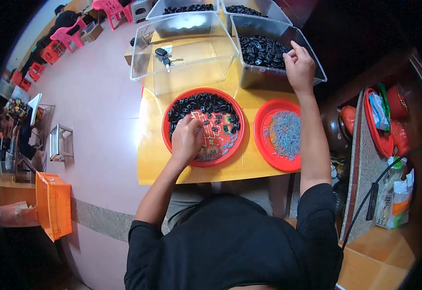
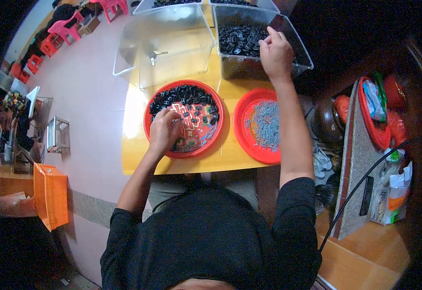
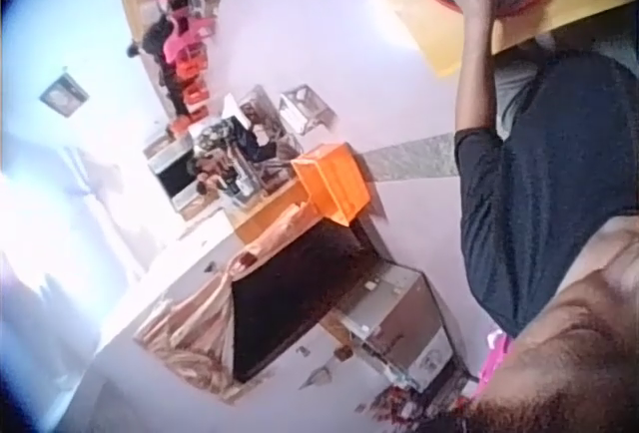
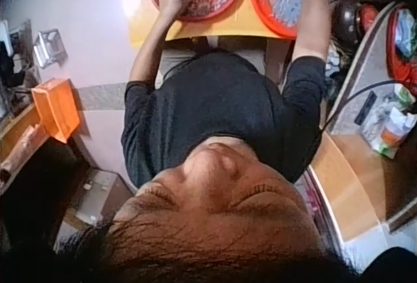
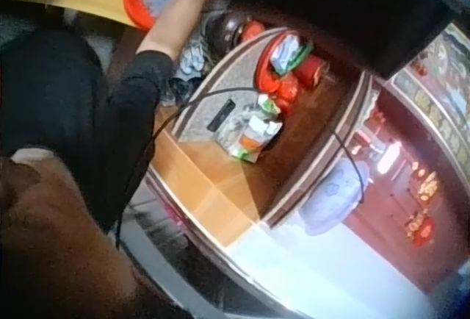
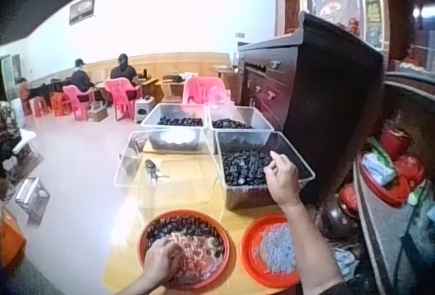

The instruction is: The person sorts and assembles small black plastic parts and small rings by hand at a workstation.

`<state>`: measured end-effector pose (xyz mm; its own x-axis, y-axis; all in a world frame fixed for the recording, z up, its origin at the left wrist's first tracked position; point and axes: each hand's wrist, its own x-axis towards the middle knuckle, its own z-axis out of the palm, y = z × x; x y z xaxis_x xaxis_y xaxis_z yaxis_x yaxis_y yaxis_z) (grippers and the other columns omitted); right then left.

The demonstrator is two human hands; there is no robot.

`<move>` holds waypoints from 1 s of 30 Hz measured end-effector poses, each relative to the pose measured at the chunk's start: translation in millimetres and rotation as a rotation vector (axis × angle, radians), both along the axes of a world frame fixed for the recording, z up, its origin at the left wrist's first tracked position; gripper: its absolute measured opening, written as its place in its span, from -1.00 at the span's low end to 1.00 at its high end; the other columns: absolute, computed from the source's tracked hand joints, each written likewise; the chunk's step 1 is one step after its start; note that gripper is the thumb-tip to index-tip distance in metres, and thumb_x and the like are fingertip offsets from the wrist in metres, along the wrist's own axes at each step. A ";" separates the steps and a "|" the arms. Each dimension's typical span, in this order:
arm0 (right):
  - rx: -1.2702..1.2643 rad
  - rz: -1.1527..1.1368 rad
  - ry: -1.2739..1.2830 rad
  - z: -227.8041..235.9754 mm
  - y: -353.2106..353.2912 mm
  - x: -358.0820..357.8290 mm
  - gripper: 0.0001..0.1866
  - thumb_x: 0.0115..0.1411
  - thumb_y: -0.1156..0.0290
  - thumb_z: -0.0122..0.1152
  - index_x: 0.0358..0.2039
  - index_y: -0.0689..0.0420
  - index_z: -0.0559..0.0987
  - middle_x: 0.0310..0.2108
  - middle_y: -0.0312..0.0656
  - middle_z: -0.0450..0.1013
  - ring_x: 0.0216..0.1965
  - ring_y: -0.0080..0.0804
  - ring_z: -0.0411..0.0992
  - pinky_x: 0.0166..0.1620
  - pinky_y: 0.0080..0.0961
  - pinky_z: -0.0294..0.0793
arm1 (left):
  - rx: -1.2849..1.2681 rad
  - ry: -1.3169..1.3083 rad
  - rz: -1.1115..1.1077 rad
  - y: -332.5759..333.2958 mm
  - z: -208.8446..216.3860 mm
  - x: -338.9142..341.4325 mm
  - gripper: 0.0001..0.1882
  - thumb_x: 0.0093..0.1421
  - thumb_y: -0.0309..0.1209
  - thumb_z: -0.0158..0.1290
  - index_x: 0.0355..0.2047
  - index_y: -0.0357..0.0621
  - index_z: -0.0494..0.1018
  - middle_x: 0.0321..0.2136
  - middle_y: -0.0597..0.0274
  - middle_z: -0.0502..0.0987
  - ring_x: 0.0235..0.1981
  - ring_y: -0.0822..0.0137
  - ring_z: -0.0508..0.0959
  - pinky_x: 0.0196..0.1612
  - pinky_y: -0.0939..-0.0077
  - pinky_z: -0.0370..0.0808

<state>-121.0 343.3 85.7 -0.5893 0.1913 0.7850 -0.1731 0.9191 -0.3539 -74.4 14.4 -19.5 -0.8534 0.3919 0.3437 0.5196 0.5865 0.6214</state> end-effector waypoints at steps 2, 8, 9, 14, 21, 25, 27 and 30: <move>-0.044 0.051 0.030 -2.5 -22.2 17.3 -0.67 -0.03 0.56 0.21 -0.18 0.27 0.49 -0.47 -0.09 0.41 -0.48 -0.20 0.42 -0.38 -0.37 0.42 | -0.128 0.111 0.026 9.8 -5.9 -11.0 -0.86 -0.07 -0.48 0.13 -0.46 -0.21 0.45 -0.41 0.05 0.43 -0.29 0.01 0.45 -0.26 0.21 0.43; -0.208 0.230 -0.128 -50.8 -81.2 82.0 -0.81 0.00 0.61 0.17 -0.31 0.22 0.51 -0.50 -0.09 0.37 -0.49 -0.22 0.41 -0.43 -0.37 0.37 | -0.314 0.064 -0.052 23.9 -16.5 -33.9 -0.81 -0.10 -0.49 0.10 -0.45 -0.25 0.38 -0.37 -0.01 0.40 -0.24 0.00 0.44 -0.21 0.16 0.44; -0.210 0.226 -0.131 -58.4 -88.5 89.8 -0.81 0.00 0.61 0.17 -0.31 0.22 0.51 -0.50 -0.09 0.37 -0.49 -0.22 0.41 -0.43 -0.37 0.37 | -0.315 0.038 -0.063 23.7 -15.8 -35.9 -0.81 -0.10 -0.48 0.10 -0.45 -0.26 0.37 -0.37 -0.01 0.40 -0.24 0.00 0.44 -0.20 0.16 0.44; -0.233 0.388 -0.281 -87.7 -114.4 112.0 -0.84 -0.01 0.66 0.16 -0.35 0.29 0.53 -0.47 -0.08 0.42 -0.46 -0.25 0.45 -0.39 -0.45 0.42 | -0.297 -0.005 -0.083 22.8 -17.6 -37.1 -0.84 -0.08 -0.47 0.04 -0.48 -0.27 0.35 -0.36 -0.03 0.40 -0.24 -0.03 0.43 -0.20 0.14 0.43; 0.095 0.498 -0.450 -100.2 -130.6 106.9 -0.93 -0.07 0.54 0.15 -0.49 0.18 0.51 -0.49 -0.12 0.37 -0.39 -0.15 0.41 -0.35 -0.27 0.43 | -0.092 -0.008 -0.089 19.1 -16.0 -24.6 -0.90 -0.09 -0.51 0.04 -0.53 -0.23 0.36 -0.55 -0.03 0.45 -0.44 -0.03 0.50 -0.34 0.14 0.43; 0.318 0.406 -0.649 -103.1 -136.2 102.3 -0.94 -0.05 0.48 0.07 -0.55 0.17 0.50 -0.43 -0.11 0.40 -0.34 -0.16 0.42 -0.32 -0.24 0.45 | 0.016 -0.141 -0.081 13.0 -3.2 -11.8 -0.91 -0.10 -0.53 0.07 -0.53 -0.23 0.41 -0.59 -0.02 0.49 -0.49 0.00 0.54 -0.42 0.21 0.44; 0.374 0.405 -0.659 -103.8 -139.0 98.8 -0.92 -0.05 0.47 0.06 -0.57 0.18 0.51 -0.43 -0.09 0.42 -0.35 -0.14 0.44 -0.33 -0.24 0.46 | 0.030 -0.172 -0.128 7.7 -6.7 -8.7 -0.89 -0.10 -0.56 0.08 -0.49 -0.25 0.43 -0.56 -0.04 0.51 -0.47 0.02 0.56 -0.42 0.26 0.46; 0.469 0.404 -0.706 -108.7 -141.1 90.4 -0.91 -0.06 0.48 0.06 -0.60 0.20 0.51 -0.46 -0.05 0.44 -0.38 -0.12 0.47 -0.37 -0.22 0.47 | 0.060 -0.160 -0.142 6.5 -12.0 -5.0 -0.90 -0.09 -0.55 0.08 -0.50 -0.26 0.43 -0.57 -0.03 0.51 -0.47 0.02 0.56 -0.41 0.25 0.46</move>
